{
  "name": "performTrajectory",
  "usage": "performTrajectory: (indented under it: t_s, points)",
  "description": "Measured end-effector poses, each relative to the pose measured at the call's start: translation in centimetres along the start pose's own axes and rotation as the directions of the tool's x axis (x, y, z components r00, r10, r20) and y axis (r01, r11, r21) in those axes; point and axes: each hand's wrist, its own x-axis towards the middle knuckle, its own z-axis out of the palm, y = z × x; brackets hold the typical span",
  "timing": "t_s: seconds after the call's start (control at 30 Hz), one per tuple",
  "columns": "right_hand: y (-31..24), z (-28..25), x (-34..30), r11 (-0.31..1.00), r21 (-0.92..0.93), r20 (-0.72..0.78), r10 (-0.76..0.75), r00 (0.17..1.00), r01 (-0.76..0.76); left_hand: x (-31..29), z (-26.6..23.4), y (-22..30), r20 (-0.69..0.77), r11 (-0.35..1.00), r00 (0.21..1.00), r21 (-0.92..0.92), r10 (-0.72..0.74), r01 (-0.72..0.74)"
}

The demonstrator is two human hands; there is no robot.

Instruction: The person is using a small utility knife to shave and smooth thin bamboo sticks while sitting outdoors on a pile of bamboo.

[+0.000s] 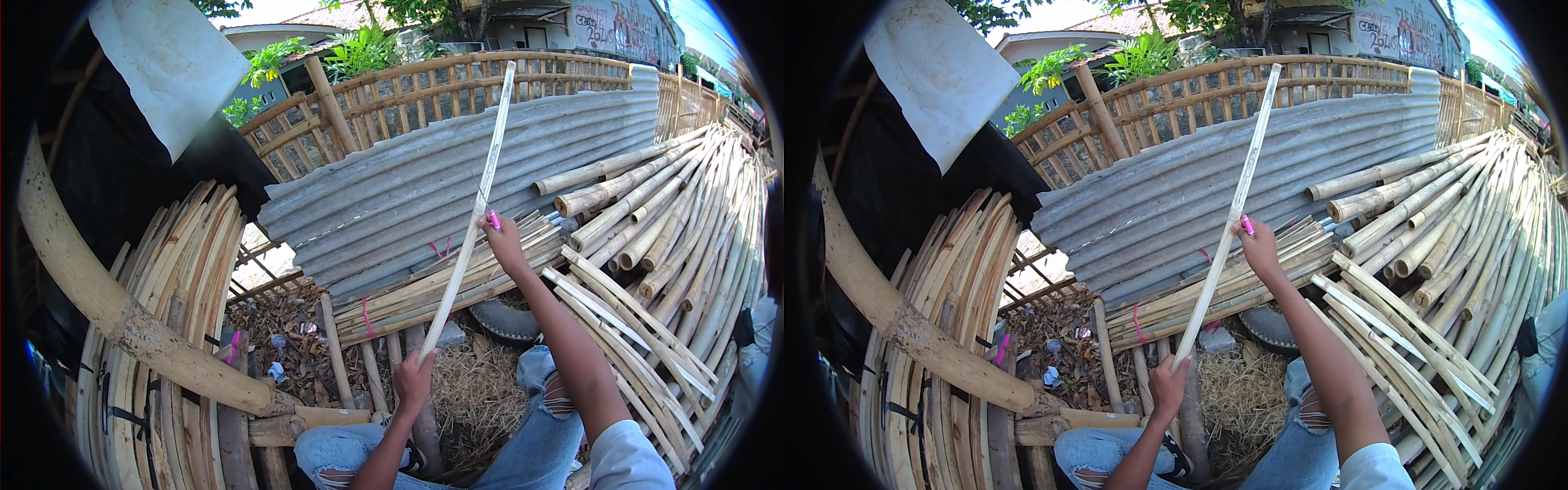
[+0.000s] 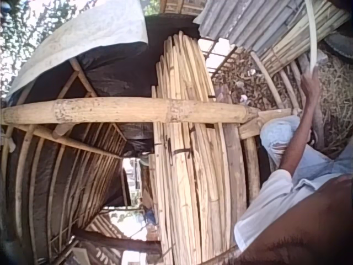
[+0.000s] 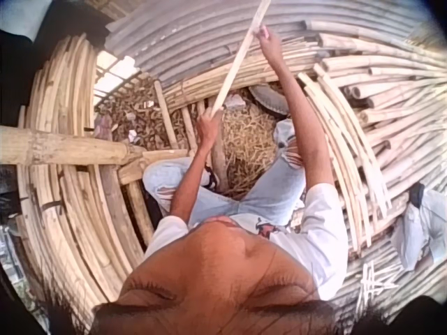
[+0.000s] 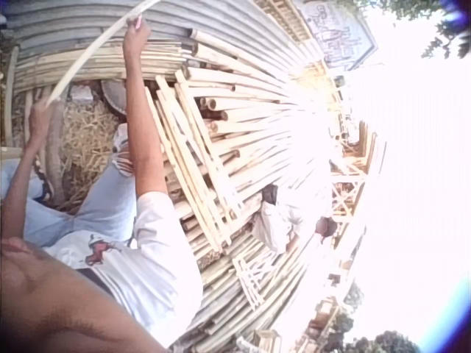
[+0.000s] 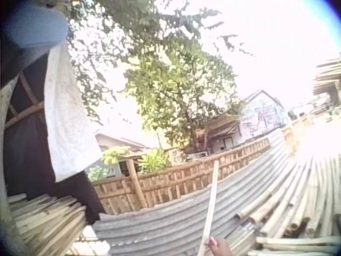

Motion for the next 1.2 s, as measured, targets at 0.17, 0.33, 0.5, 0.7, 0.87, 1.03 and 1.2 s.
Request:
performTrajectory:
  t_s: [0.17, 0.33, 0.5, 0.7, 0.87, 1.03, 1.2]
  points:
    - [-0.7, -0.6, -0.1, 0.805, 0.485, 0.189, 0.287, 0.939, -0.343, 0.2, 0.3, -0.9, 0.028, 0.999, 1.000, 0.043, 0.010, -0.011]
    - [-1.8, -2.1, 0.6, 0.489, 0.758, 0.329, 0.285, 0.900, -0.432, 0.4, 0.4, -1.0, 0.048, 0.999, 0.999, 0.042, -0.012, 0.010]
    - [-1.5, -3.0, 0.3, 0.518, 0.771, 0.136, 0.436, 0.890, -0.372, 0.4, 0.7, -2.1, 0.018, 0.992, 0.997, -0.095, -0.079, 0.080]
    - [1.7, -2.1, -1.1, 0.661, 0.546, 0.055, 0.585, 0.810, -0.514, 0.5, 1.3, -2.9, -0.054, 0.998, 0.997, -0.042, -0.049, 0.047]
    - [1.6, -1.2, -1.4, 0.702, 0.474, 0.126, 0.544, 0.830, -0.532, 0.5, 1.2, -2.7, -0.044, 0.995, 0.998, -0.098, -0.036, 0.032]
    - [-0.4, -0.2, -1.9, 0.621, 0.596, 0.236, 0.470, 0.851, -0.509, 0.2, 1.0, -1.4, -0.030, 0.981, 0.999, -0.192, -0.015, 0.009]
    - [-2.3, 1.0, -2.3, 0.440, 0.767, 0.276, 0.432, 0.859, -0.467, -0.1, 1.3, -1.4, 0.028, 0.974, 1.000, -0.226, 0.005, 0.002]
